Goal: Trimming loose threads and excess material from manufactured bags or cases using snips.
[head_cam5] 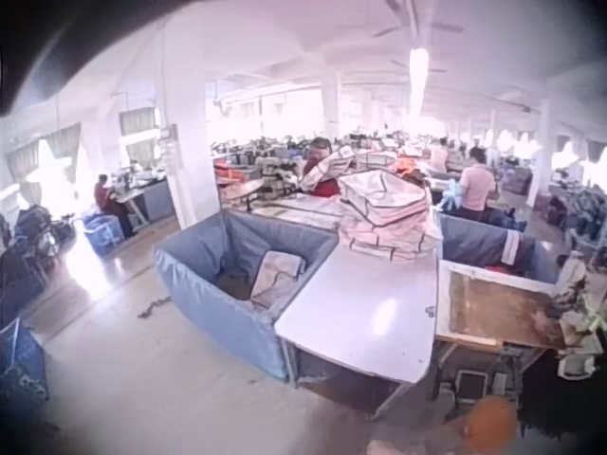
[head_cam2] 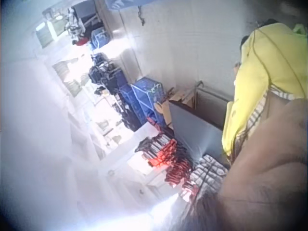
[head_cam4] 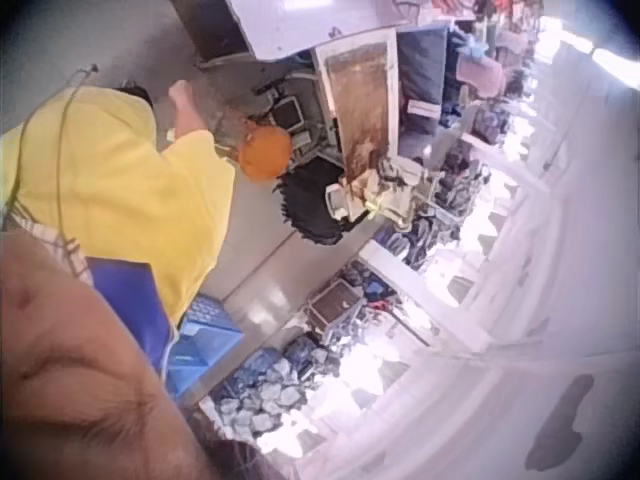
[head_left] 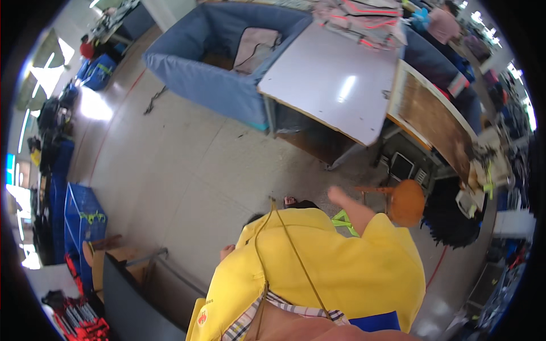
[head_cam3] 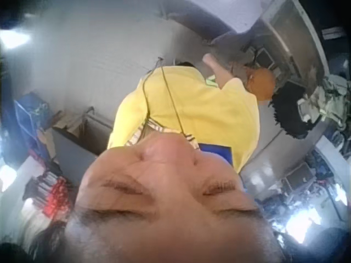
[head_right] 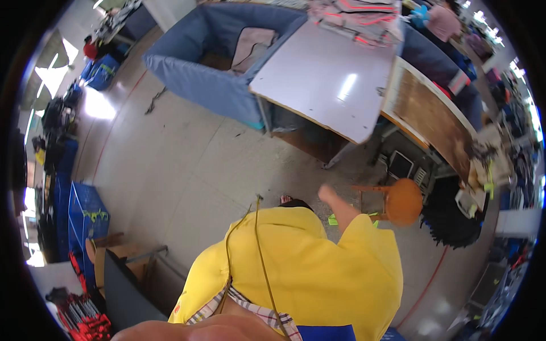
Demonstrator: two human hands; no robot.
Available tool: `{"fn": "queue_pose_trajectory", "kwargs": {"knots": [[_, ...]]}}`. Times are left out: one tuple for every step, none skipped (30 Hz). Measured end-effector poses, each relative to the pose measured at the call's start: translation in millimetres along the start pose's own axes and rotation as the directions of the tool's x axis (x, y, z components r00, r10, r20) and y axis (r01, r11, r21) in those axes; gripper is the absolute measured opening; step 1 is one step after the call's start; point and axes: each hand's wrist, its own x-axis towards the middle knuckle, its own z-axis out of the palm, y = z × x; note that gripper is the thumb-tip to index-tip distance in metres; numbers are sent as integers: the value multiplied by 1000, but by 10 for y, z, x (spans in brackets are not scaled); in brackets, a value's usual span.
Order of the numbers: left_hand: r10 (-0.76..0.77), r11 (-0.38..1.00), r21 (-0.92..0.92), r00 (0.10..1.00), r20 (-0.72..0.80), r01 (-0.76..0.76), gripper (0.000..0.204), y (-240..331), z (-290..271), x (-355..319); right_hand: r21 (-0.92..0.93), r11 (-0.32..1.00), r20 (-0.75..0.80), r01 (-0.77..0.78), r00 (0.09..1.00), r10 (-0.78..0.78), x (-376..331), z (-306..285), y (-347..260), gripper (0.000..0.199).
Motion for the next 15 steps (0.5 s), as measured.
{"fn": "queue_pose_trajectory", "kwargs": {"knots": [[-43, 999, -15, 999, -1, 43, 24, -79, -41, 82, 300, 947, -159, -117, 972, 171, 376, -494, -360, 24], [-54, 996, -71, 999, 4, 54, 24, -78, -68, 387, 270, 955, -375, 120, 927, -10, 867, -952, -581, 25], [-63, 990, -127, 998, 7, 63, 24, 3, -123, 630, 367, 920, -388, 134, 921, 21, 1296, -1402, -944, 25], [-80, 987, -138, 996, 23, 83, 24, 32, -201, 728, 369, 912, -456, 180, 890, 9, 1611, -1752, -1212, 25], [-53, 993, -100, 998, 40, 57, 23, 50, -208, 769, 465, 864, -352, 193, 936, -19, 1848, -2084, -1533, 23], [-11, 998, -65, 997, 74, 16, 23, 77, -196, 877, 525, 818, -347, 235, 937, -47, 2061, -2276, -1754, 21], [42, 999, -22, 993, 108, -40, 22, 262, -274, 1100, 590, 759, -353, 275, 934, -64, 2324, -2489, -1970, 20], [94, 995, 18, 988, 123, -97, 22, 492, -493, 1402, 625, 712, -346, 321, 931, -115, 2589, -2852, -2396, 20], [153, 985, 60, 977, 148, -163, 21, 796, -753, 1764, 658, 661, -349, 360, 924, -156, 2846, -3210, -2788, 20], [210, 967, 99, 957, 199, -233, 21, 1103, -913, 2081, 664, 628, -349, 405, 911, -218, 3067, -3347, -2951, 21], [255, 946, 134, 933, 254, -295, 20, 1354, -1061, 2325, 674, 594, -340, 440, 898, -279, 3215, -3406, -3055, 21], [295, 920, 163, 905, 307, -355, 20, 1608, -1224, 2570, 676, 609, -332, 415, 909, -251, 3342, -3493, -3159, 21], [324, 883, 218, 874, 361, -417, 20, 1977, -1609, 2822, 766, 537, -260, 353, 934, -243, 3453, -3567, -3312, 22], [187, 948, 202, 944, 271, -246, 14, 2881, -1896, 3146, 824, 482, -198, 297, 949, -247, 3605, -3686, -3451, 22], [-156, 978, -118, 976, 149, 174, 12, 3106, -2203, 3679, 836, 460, -184, 299, 943, -278, 3770, -3858, -3675, 22]]}}
